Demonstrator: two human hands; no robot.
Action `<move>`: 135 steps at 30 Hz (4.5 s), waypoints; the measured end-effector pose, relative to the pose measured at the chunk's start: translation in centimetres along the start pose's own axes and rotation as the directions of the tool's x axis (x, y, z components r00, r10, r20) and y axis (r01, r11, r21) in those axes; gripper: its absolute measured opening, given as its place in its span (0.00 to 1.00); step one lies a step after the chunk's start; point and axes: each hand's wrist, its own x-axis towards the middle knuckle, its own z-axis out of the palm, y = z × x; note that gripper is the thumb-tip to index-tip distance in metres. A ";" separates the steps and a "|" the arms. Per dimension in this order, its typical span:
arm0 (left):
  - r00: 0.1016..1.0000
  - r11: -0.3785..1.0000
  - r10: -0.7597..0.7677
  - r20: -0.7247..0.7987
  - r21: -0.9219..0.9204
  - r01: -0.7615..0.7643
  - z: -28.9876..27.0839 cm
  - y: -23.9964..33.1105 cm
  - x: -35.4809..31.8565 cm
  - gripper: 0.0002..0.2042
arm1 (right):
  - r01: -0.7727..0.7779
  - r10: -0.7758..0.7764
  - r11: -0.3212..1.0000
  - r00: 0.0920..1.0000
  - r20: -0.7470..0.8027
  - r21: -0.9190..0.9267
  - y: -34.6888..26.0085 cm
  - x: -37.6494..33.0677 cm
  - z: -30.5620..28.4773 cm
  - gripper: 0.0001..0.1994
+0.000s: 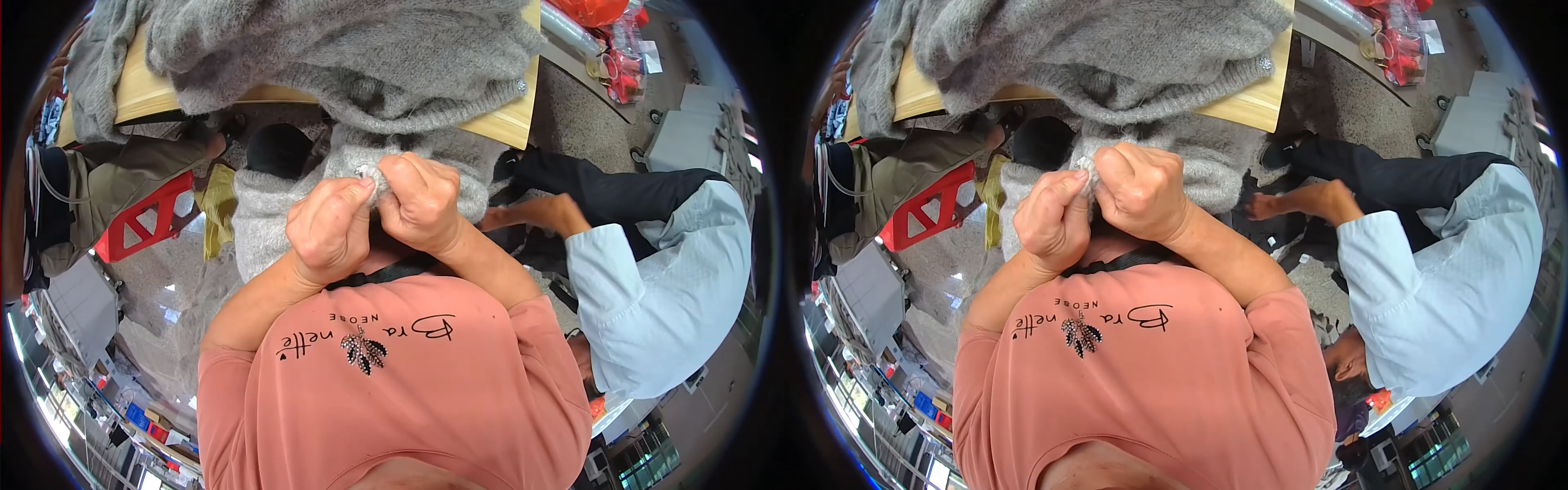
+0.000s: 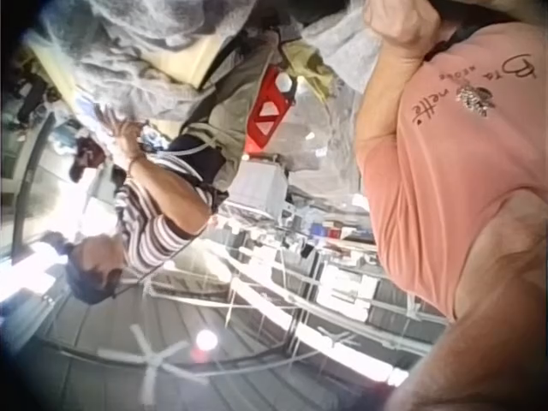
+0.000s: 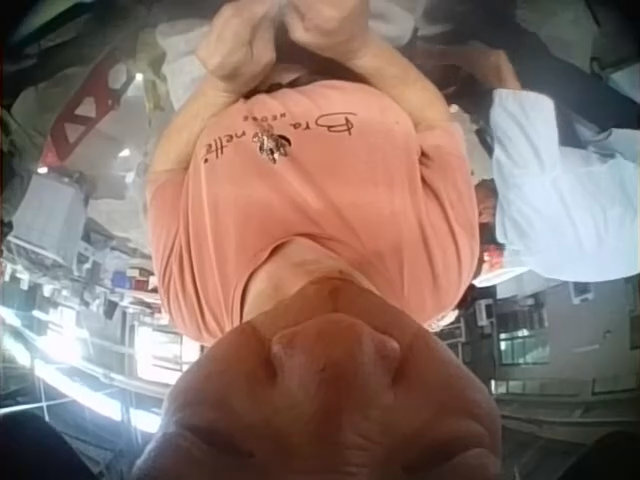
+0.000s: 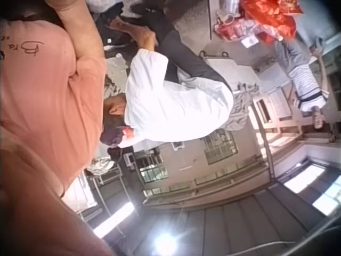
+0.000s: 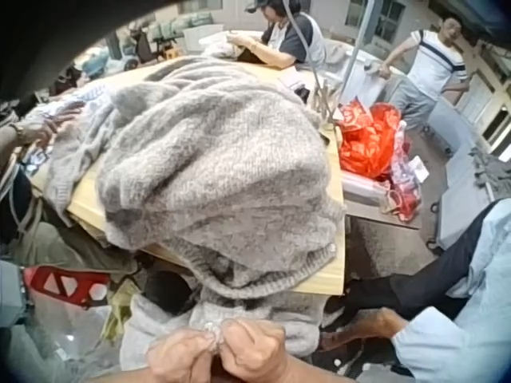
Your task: Inspecting a grey knitted garment for quality control and loose threads.
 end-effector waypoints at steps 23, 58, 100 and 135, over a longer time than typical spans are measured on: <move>0.419 0.136 -0.634 0.649 -0.440 0.888 -1.5 -2.0 0.0 0.03 | -0.073 0.062 0.997 0.971 0.233 0.037 0.9 -0.6 -3.1 0.13; 0.386 -0.027 -0.796 0.466 -0.664 0.747 -3.9 -4.0 0.8 0.05 | -0.234 0.233 0.972 0.920 0.314 -0.037 3.6 -5.3 -6.4 0.11; 0.436 0.309 -0.675 0.595 -0.308 0.900 -1.3 -6.0 -1.6 0.05 | -0.120 0.131 0.990 0.974 0.187 -0.071 2.6 -3.9 -1.0 0.23; 0.291 -0.243 -0.633 0.717 -0.541 0.805 -1.2 -3.3 -1.9 0.04 | -0.844 0.305 -0.026 0.504 0.808 0.536 3.4 -2.3 0.8 0.06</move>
